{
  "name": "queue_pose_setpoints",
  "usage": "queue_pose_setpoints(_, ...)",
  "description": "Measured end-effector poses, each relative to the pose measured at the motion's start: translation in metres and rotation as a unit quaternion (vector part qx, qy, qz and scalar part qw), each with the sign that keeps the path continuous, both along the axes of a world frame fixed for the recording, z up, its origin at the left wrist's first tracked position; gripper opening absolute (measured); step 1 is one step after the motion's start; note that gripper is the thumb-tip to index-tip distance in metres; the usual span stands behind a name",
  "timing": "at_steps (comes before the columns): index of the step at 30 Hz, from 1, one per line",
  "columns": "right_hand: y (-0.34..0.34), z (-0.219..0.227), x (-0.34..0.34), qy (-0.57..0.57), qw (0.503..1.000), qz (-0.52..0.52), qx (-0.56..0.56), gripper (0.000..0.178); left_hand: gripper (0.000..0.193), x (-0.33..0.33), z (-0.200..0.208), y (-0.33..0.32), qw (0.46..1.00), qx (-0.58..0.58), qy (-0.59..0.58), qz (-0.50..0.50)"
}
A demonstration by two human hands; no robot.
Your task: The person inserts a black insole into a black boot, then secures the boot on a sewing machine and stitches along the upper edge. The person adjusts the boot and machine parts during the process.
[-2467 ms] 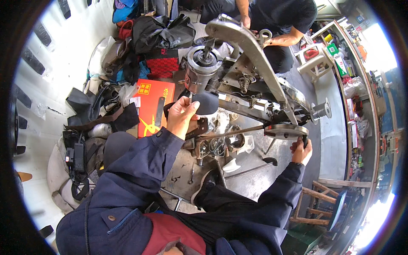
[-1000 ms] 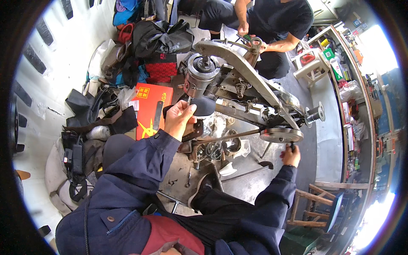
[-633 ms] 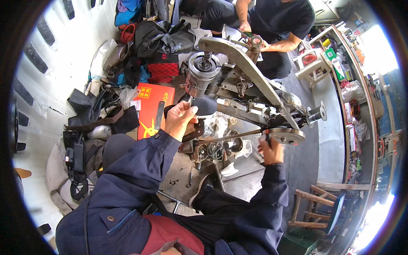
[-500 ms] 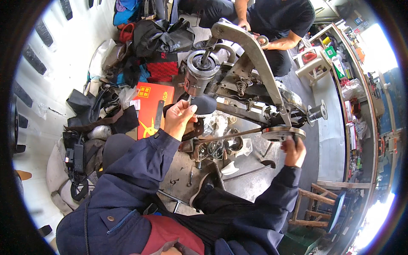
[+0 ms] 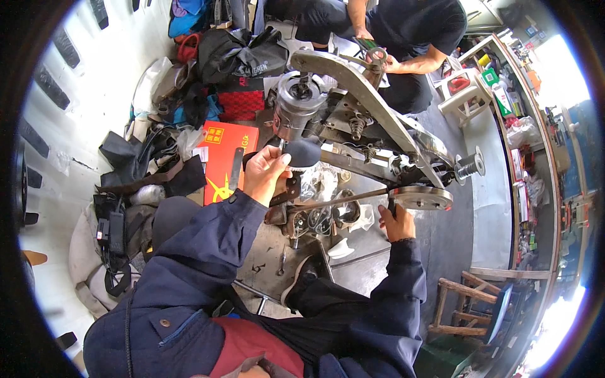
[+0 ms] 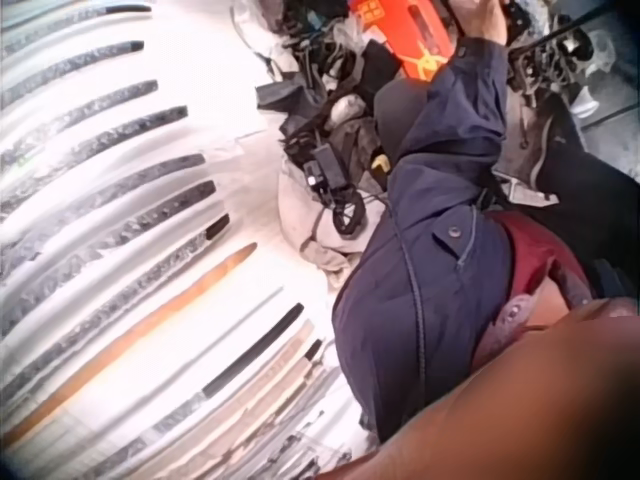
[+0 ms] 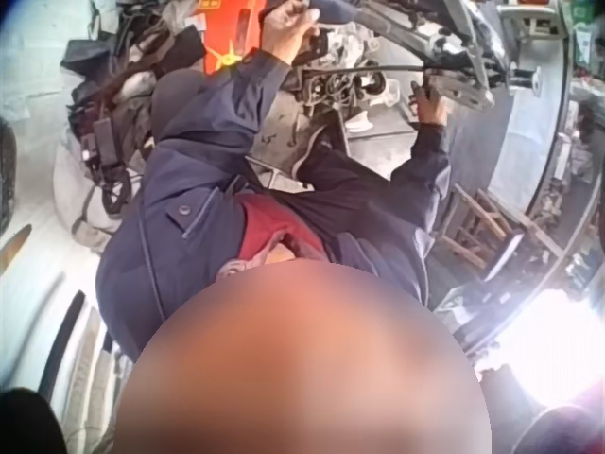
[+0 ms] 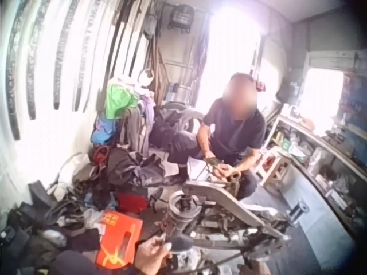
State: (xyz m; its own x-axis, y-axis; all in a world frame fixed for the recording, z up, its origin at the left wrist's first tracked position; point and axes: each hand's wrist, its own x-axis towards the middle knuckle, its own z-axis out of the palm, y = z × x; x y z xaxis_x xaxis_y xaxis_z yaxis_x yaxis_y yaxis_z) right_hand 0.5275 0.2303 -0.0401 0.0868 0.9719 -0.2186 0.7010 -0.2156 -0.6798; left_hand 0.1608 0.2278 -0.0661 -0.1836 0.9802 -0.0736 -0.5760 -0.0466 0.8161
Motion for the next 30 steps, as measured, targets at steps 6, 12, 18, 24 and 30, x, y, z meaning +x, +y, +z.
queue_pose_setpoints(6,-0.003,0.059,0.044,0.08,0.967,-0.115,0.211,0.022,0.016,0.001,0.0,0.002,1.0,0.005,-0.003,0.008)
queue_pose_setpoints(12,0.008,0.001,0.094,0.025,0.97,-0.222,0.093,0.025,0.017,-0.001,0.0,0.002,1.0,-0.003,-0.003,-0.001)
queue_pose_setpoints(18,0.003,-0.018,0.016,-0.017,0.994,-0.068,-0.087,0.033,0.016,0.0,0.001,0.002,1.0,0.0,0.007,0.013)
queue_pose_setpoints(24,-0.004,0.052,0.016,0.098,0.985,-0.056,0.131,0.029,0.015,-0.001,0.002,0.002,1.0,0.009,0.012,0.013)
queue_pose_setpoints(30,0.004,0.035,0.089,0.096,0.961,-0.205,0.157,0.026,0.013,0.001,0.003,0.003,1.0,0.003,-0.01,0.02)
